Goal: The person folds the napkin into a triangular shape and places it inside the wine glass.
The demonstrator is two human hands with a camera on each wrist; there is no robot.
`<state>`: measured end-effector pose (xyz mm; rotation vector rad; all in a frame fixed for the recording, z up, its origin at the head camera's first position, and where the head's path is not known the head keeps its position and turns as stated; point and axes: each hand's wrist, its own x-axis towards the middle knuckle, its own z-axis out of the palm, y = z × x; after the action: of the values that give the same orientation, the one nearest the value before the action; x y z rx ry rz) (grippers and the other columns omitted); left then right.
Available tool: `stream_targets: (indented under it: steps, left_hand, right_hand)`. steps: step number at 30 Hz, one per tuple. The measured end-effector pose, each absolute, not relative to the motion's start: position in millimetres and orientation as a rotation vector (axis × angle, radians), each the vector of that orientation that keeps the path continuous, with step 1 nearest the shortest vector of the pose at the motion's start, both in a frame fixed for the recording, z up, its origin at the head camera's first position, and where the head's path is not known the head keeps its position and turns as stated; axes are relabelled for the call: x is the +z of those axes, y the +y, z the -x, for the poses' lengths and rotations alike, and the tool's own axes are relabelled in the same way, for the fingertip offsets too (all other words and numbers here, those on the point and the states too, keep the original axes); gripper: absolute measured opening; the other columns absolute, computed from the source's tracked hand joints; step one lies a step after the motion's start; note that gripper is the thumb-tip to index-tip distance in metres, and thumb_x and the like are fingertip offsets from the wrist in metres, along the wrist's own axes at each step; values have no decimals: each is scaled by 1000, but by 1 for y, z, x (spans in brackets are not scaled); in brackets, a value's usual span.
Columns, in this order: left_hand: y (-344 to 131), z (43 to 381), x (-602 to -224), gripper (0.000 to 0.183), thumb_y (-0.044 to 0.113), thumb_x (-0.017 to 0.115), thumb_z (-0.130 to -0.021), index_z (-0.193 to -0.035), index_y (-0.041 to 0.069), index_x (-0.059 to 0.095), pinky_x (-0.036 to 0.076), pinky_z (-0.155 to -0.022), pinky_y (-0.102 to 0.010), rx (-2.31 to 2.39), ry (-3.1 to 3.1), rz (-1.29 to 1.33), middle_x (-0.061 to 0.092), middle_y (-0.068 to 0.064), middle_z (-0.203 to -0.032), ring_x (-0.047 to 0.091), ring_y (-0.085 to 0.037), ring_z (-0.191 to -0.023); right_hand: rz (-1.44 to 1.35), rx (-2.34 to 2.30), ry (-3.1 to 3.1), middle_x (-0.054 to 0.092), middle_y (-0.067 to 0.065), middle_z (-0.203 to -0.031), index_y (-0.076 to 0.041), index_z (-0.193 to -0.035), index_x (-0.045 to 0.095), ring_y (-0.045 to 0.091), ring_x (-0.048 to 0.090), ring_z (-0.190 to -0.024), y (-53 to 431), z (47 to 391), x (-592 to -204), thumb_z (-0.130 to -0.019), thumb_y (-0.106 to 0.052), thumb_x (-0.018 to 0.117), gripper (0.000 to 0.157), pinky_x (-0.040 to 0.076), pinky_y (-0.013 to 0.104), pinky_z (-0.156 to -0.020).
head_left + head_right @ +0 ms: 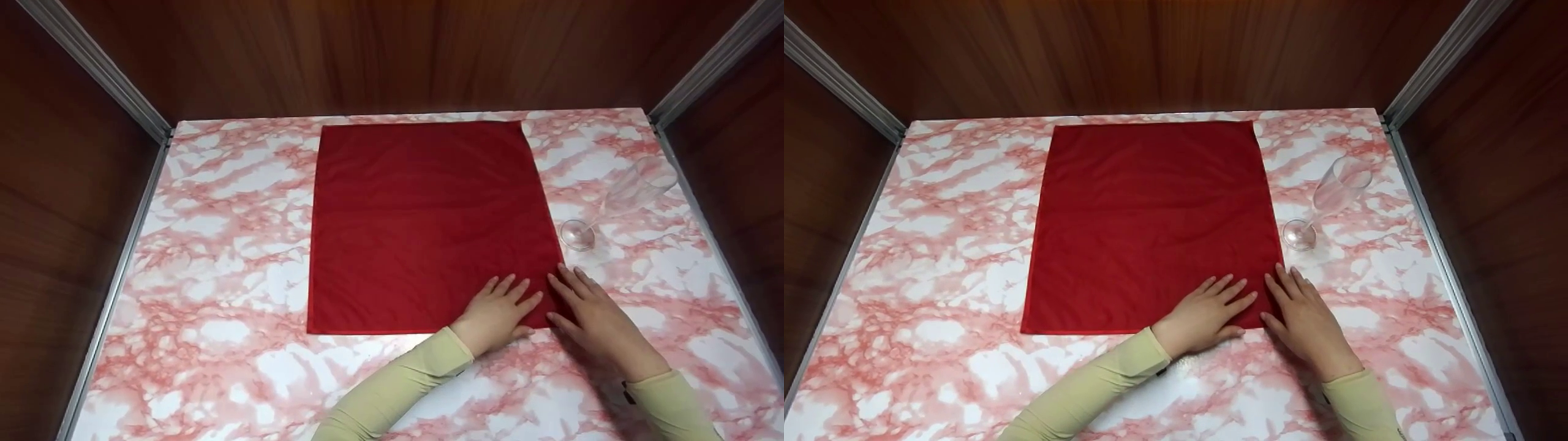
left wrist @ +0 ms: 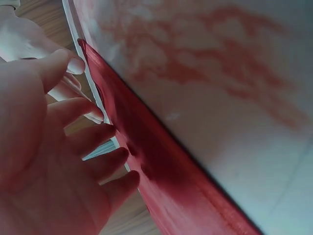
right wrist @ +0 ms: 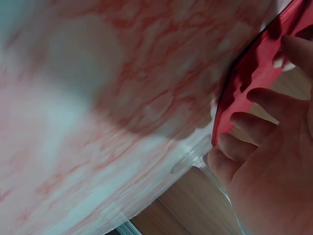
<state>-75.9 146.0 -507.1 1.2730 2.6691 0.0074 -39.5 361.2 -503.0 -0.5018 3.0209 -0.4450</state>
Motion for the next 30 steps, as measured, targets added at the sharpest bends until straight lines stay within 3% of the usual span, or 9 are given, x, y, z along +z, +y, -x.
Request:
stream_targets:
  steps: [9, 16, 30]
  left_hand:
    - [146, 76, -509, 66, 59, 43, -94, -152, 34, 23, 19, -113, -40, -17, 2671, -1258, 26, 5, -155, 19, -21, -142]
    - [146, 76, -506, 69, 59, 48, -92, -152, 34, 24, 22, -112, -41, -34, 2682, -1253, 28, 6, -154, 21, -20, -142]
    - [148, 76, -503, 69, 57, 51, -92, -152, 35, 23, 24, -111, -41, -27, 2683, -1243, 30, 6, -153, 23, -20, -141]
  right_hand:
    - [522, -451, 2970, 28, 17, -152, -6, -143, 44, 42, 25, -136, 358, 38, -504, -89, -41, 66, 69, 31, 59, -101]
    - [518, -444, 2934, 28, 16, -153, -6, -143, 44, 42, 26, -136, 356, 36, -500, -81, -46, 73, 80, 32, 60, -100]
    - [534, -402, 2939, 32, 23, -149, -1, -138, 49, 47, 31, -132, 350, 39, -499, -83, -29, 74, 66, 32, 60, -100]
